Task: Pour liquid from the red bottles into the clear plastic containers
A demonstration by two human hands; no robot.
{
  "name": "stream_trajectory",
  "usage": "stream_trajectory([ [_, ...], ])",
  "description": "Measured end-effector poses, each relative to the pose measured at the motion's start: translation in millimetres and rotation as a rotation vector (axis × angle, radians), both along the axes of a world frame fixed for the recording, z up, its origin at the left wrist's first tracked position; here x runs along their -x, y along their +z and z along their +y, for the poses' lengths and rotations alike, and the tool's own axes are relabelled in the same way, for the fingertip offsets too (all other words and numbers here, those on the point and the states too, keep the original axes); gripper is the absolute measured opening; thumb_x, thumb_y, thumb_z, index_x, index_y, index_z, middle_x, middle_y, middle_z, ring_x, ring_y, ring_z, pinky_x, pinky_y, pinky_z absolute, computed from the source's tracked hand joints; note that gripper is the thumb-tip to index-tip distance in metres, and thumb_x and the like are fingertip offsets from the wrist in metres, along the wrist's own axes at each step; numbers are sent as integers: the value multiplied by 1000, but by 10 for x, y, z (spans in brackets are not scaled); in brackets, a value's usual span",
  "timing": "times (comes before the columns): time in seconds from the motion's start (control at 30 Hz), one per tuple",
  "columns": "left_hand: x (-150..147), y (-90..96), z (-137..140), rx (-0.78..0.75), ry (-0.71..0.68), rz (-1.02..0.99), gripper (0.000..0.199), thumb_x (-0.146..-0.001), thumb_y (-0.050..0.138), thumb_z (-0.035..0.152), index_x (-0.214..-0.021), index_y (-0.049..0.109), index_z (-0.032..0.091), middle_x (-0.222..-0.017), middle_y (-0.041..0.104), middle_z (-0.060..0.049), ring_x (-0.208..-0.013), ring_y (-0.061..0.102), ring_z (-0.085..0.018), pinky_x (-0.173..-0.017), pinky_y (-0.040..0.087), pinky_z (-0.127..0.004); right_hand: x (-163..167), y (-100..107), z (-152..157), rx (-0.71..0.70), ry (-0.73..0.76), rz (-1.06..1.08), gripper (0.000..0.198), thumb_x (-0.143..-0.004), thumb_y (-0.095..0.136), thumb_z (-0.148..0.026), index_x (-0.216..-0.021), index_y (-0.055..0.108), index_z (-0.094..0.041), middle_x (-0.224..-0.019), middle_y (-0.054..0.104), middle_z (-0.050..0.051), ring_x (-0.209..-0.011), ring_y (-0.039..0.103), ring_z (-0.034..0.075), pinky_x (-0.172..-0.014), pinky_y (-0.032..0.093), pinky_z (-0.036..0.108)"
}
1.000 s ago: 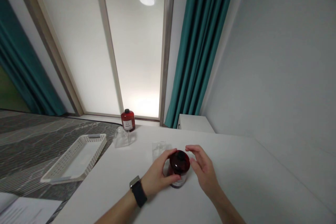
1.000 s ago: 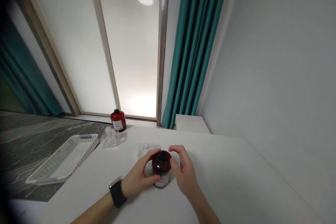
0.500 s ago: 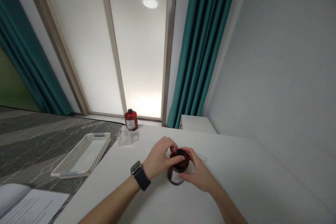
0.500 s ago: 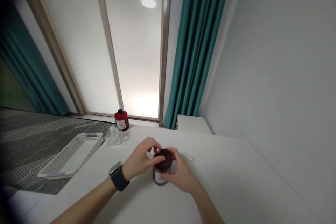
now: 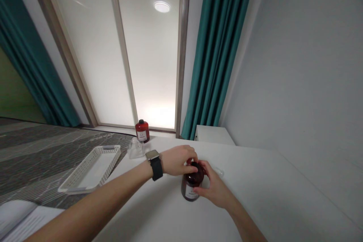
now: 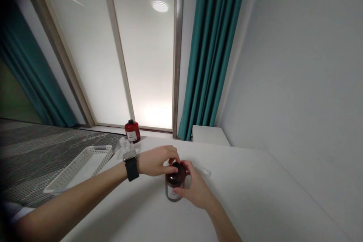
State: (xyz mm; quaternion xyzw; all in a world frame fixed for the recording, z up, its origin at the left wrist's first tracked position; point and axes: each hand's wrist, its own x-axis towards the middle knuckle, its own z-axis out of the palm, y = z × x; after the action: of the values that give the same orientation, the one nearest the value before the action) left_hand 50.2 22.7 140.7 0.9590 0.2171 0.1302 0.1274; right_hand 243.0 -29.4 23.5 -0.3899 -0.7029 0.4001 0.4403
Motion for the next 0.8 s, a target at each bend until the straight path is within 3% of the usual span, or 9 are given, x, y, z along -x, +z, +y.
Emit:
stream_trajectory([
  [0.13, -52, -18, -41, -91, 93, 68, 16, -84, 72, 33, -87, 67, 18, -76, 66, -2, -74, 62, -20, -64, 43, -27, -7, -1, -4, -6, -1, 2, 65, -70, 79, -23, -127, 47, -24, -123, 61, 9, -111, 60, 28, -96, 48, 49],
  [0.37, -30, -34, -128, -179, 221, 176, 25, -88, 66, 42, -91, 64, 18, -86, 70, -5, -77, 66, -24, -59, 42, -27, 21, -17, 3, -20, -28, 4, 65, -66, 78, -10, -122, 49, -25, -120, 62, 6, -109, 60, 25, -95, 48, 48],
  [0.57, -76, 1, -150, -311, 185, 216, 37, -90, 58, 52, -84, 64, 16, -78, 70, -9, -73, 66, -27, -60, 44, -31, 30, -12, -12, -18, -53, 5, 64, -66, 78, -12, -121, 49, -25, -119, 62, 7, -107, 60, 26, -93, 49, 48],
  [0.8, -73, -32, -19, -255, 109, 271, 30, -93, 57, 45, -84, 64, 17, -80, 71, -7, -73, 66, -24, -59, 44, -30, 20, -24, 13, 4, -50, -23, 68, -65, 81, -13, -122, 47, -25, -121, 61, 7, -109, 59, 26, -97, 45, 47],
])
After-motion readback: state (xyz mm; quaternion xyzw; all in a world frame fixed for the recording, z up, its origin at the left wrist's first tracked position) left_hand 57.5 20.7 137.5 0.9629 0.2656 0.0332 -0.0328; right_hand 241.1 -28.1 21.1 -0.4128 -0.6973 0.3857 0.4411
